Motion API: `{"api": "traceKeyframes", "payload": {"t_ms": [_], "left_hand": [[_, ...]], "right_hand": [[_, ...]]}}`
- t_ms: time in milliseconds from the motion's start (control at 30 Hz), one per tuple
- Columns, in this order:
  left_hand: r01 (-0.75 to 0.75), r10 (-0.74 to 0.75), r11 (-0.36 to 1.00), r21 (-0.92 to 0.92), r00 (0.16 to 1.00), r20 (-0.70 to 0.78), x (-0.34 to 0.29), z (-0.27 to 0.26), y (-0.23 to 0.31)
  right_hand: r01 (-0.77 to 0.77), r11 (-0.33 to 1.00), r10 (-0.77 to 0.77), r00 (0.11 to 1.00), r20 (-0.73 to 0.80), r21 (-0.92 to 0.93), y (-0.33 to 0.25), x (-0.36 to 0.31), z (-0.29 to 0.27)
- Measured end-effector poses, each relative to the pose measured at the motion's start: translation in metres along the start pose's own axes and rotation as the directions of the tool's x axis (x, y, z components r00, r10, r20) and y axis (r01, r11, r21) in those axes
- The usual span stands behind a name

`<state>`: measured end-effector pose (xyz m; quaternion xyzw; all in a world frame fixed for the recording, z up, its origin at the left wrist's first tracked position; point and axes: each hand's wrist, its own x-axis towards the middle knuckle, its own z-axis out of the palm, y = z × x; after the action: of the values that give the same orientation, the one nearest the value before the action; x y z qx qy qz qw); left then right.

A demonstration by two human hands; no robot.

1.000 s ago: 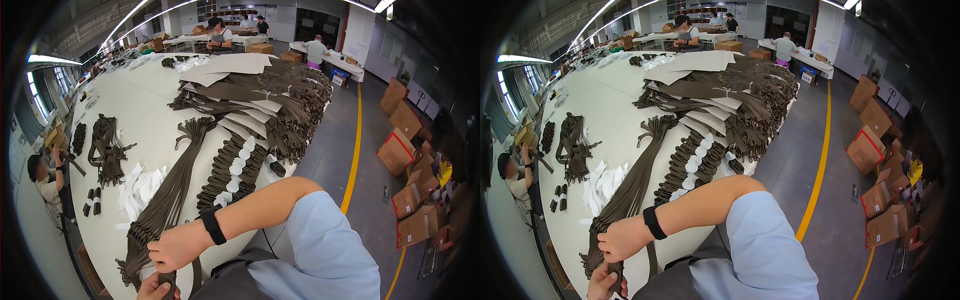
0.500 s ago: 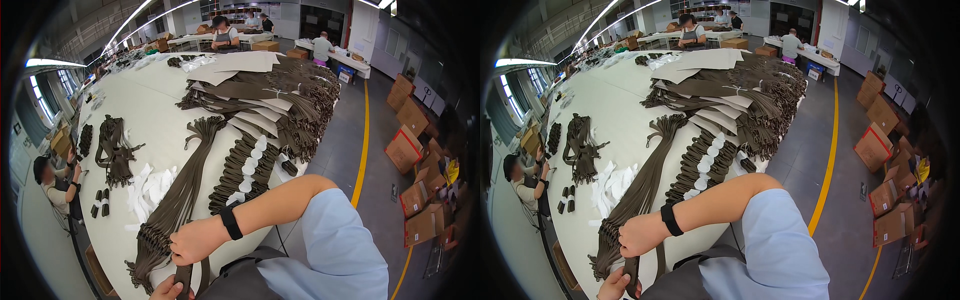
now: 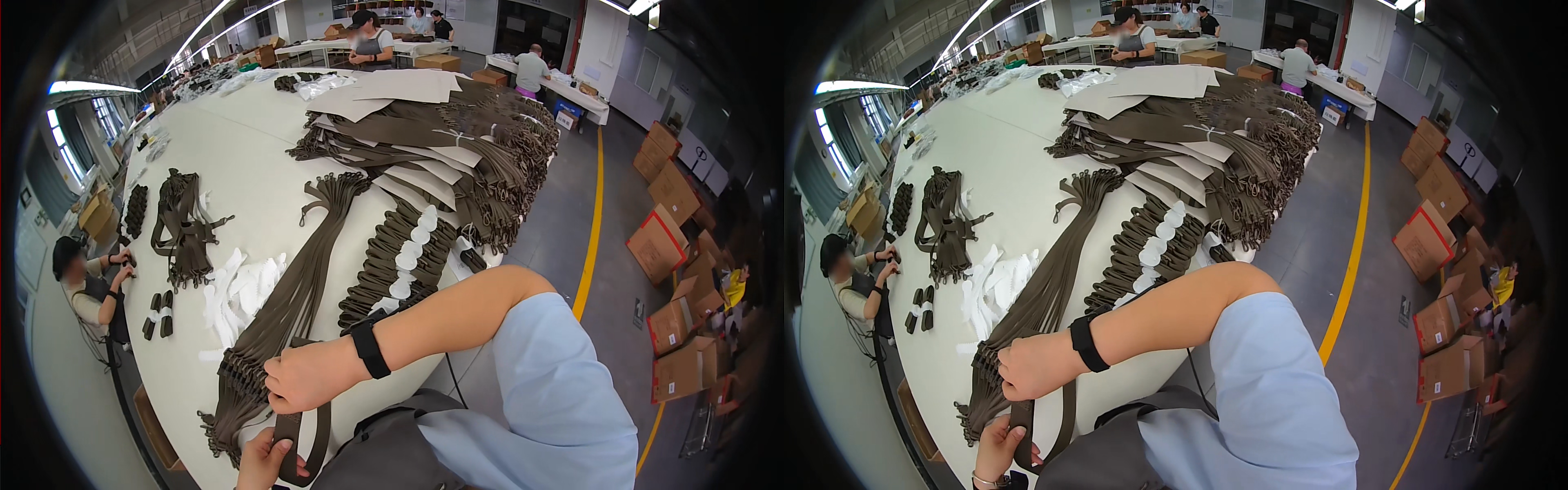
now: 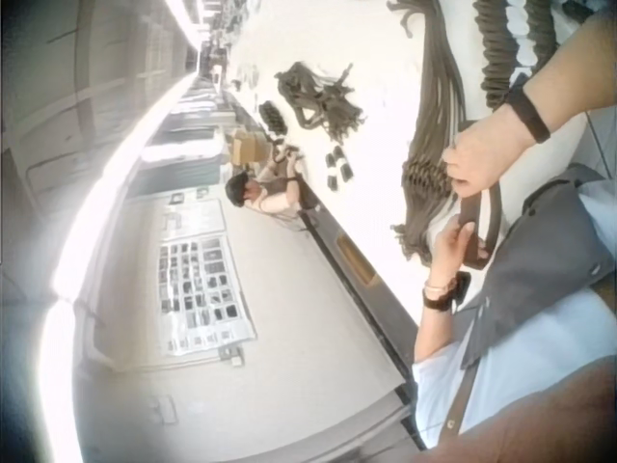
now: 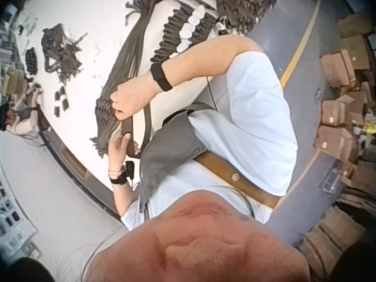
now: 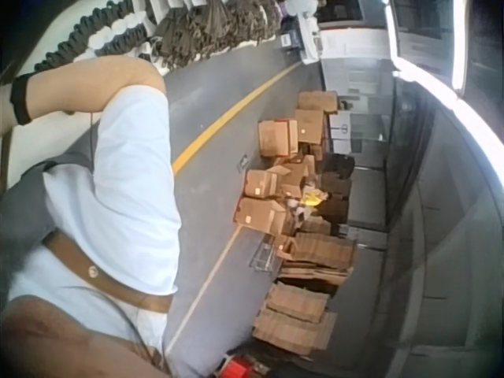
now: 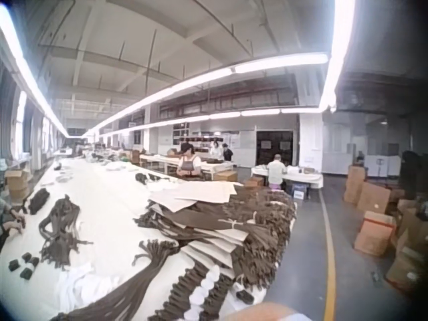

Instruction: The person folds olive-green fabric straps and inserts white foam spacers into them at a long assembly table. They repeatedly pick up a strap, fold it, insert a foam piece, and place the finished unit on a growing pile.

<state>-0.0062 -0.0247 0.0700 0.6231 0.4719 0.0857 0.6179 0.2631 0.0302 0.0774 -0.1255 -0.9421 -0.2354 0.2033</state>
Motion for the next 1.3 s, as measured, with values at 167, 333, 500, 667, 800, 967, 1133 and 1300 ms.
{"api": "traceKeyframes", "payload": {"t_ms": [167,333,500,667,800,967,1133,1300], "left_hand": [[-0.102,0.100,0.995,-0.009,0.984,-0.146,0.012,0.002,-0.011],[-0.194,0.187,0.981,-0.022,0.966,-0.178,0.020,0.001,-0.023],[-0.236,0.215,0.970,-0.051,0.941,-0.262,0.024,-0.005,-0.017],[-0.261,0.164,0.951,-0.166,0.881,-0.444,0.022,-0.009,-0.004],[-0.297,0.129,0.914,-0.276,0.858,-0.497,0.031,-0.019,0.001],[-0.397,0.201,0.854,-0.336,0.847,-0.492,0.049,-0.067,-0.037],[-0.459,0.189,0.802,-0.383,0.803,-0.566,0.038,-0.068,-0.023],[-0.541,0.265,0.751,-0.380,0.773,-0.577,0.040,-0.069,-0.012]], "right_hand": [[0.023,0.997,-0.019,0.999,0.051,-0.073,0.005,0.006,-0.005],[0.080,0.988,-0.069,0.994,0.089,-0.135,0.007,0.012,-0.007],[0.063,0.969,-0.047,0.996,0.073,-0.238,0.006,0.026,-0.013],[0.092,0.935,-0.065,0.994,0.089,-0.342,0.011,0.049,-0.025],[0.140,0.914,-0.069,0.978,0.195,-0.380,0.012,0.065,-0.034],[0.156,0.860,-0.007,0.955,0.295,-0.485,0.001,0.089,-0.042],[0.195,0.815,0.052,0.914,0.403,-0.545,-0.013,0.108,-0.051],[0.167,0.766,0.115,0.914,0.388,-0.621,-0.020,0.116,-0.042]]}}
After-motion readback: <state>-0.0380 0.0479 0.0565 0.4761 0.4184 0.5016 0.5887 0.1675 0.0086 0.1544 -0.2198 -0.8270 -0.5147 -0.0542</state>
